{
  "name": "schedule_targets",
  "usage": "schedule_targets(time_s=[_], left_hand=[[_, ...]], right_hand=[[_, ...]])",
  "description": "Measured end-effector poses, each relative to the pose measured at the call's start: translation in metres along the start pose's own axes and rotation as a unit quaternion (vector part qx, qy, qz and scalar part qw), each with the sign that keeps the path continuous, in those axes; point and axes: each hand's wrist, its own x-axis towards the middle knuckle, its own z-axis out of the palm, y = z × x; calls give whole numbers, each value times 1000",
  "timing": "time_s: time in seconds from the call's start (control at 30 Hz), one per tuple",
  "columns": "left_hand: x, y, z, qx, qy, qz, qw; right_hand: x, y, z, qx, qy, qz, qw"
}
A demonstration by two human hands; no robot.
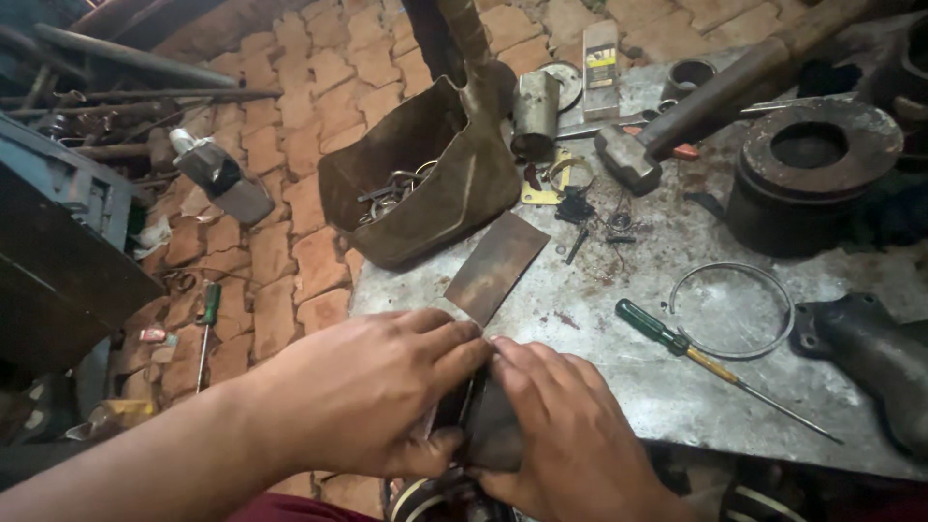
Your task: The person wipes and handles an engine piston by hand on a workshop table.
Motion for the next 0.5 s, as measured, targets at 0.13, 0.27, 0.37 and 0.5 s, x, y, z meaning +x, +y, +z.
schedule_targets(time_s=[0.13,0.27,0.37,0.5], left_hand=[[-2,-3,1,-9,4,16,1000],[-2,-4,5,62,-71,22,995],[-3,-3,9,141,-11,87,986],[-4,-3,15,214,29,136,967]], right_hand=[[2,-1,-2,-3,2,-17,1000],[5,-1,-1,-1,0,-18,1000],[6,0,-1,-11,-9,-20,1000],[6,1,-1,-2,3,-16,1000]])
